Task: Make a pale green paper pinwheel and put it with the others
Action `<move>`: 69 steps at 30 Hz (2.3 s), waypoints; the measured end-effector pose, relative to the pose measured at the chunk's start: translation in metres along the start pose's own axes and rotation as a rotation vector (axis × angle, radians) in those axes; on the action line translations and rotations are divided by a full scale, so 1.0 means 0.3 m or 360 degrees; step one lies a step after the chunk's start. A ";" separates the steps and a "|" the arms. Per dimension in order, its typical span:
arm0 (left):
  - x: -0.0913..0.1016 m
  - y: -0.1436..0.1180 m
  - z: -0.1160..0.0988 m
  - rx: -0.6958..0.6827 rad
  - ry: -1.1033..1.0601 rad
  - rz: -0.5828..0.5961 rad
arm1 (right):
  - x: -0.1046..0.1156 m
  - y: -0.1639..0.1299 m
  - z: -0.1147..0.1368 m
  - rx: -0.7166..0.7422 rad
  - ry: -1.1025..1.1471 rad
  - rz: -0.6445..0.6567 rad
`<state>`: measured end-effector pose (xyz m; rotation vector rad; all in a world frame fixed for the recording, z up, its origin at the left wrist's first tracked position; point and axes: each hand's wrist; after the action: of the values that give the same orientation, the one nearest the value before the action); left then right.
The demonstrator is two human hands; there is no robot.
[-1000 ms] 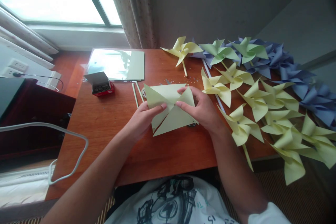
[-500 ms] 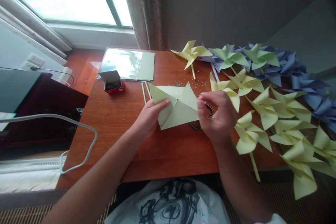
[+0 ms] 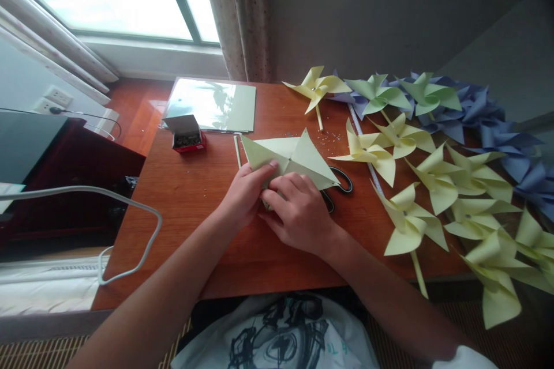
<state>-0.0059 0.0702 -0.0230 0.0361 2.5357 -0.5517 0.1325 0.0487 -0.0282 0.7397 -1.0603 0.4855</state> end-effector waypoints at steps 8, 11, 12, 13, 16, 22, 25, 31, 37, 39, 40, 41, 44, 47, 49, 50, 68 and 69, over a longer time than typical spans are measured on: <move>0.000 0.010 -0.001 -0.0098 -0.0045 -0.0040 | -0.004 -0.003 -0.003 -0.0043 -0.0042 0.0061; 0.000 0.010 0.001 -0.0102 -0.0050 -0.0043 | -0.009 -0.006 -0.005 -0.0027 -0.0015 0.0013; 0.001 0.010 0.001 -0.0099 -0.0049 -0.0038 | -0.010 -0.006 -0.005 -0.0024 0.0015 -0.0002; 0.001 0.009 0.001 -0.0096 -0.0049 -0.0030 | -0.010 -0.007 -0.004 -0.0028 0.0063 -0.0020; 0.004 0.009 0.000 -0.0089 -0.0061 0.0002 | -0.003 -0.006 0.002 -0.0095 0.0333 -0.0115; 0.005 0.006 -0.003 -0.0067 -0.0074 0.0073 | 0.037 0.005 0.002 -0.0330 0.0986 -0.0321; 0.004 0.005 -0.005 -0.0101 -0.0068 0.0091 | 0.051 0.007 -0.006 -0.0430 0.1164 -0.0379; 0.005 0.005 0.000 -0.0147 -0.0029 0.0140 | 0.047 -0.001 -0.004 -0.0579 0.0969 -0.0624; 0.005 0.004 0.003 -0.0155 0.0021 0.0124 | 0.044 0.001 -0.007 -0.0628 0.0910 -0.0623; 0.005 0.003 0.002 -0.0156 0.0032 0.0137 | 0.048 0.004 -0.012 -0.0638 0.0918 -0.0609; 0.005 0.003 0.002 -0.0155 0.0036 0.0150 | 0.050 0.005 -0.015 -0.0637 0.0914 -0.0607; 0.006 0.002 0.002 -0.0155 0.0038 0.0165 | 0.052 0.006 -0.018 -0.0637 0.0908 -0.0609; 0.006 0.002 0.001 -0.0158 0.0030 0.0206 | 0.055 0.007 -0.027 -0.0651 0.0884 -0.0615; 0.005 0.002 0.002 -0.0173 0.0040 0.0231 | 0.057 0.007 -0.035 -0.0687 0.0839 -0.0620; 0.004 0.002 0.003 -0.0178 0.0061 0.0234 | 0.059 0.006 -0.041 -0.0706 0.0799 -0.0630; 0.004 0.002 0.004 -0.0177 0.0071 0.0231 | 0.061 0.006 -0.044 -0.0711 0.0781 -0.0634; -0.017 -0.025 -0.009 -0.0279 0.0492 0.0468 | 0.080 0.005 -0.063 -0.0737 0.0758 -0.0692; -0.015 -0.025 -0.007 -0.0273 0.0499 0.0451 | 0.081 0.005 -0.063 -0.0732 0.0766 -0.0693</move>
<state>-0.0041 0.0646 -0.0162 0.4435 2.8032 -0.2289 0.1532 0.0641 -0.0113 0.3929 -0.5043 0.0277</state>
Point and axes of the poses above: each hand's wrist, its own y-axis towards the middle knuckle, its own x-axis out of the back of the hand, z = x × y, and after that the axes turned 8 degrees about z, right-handed
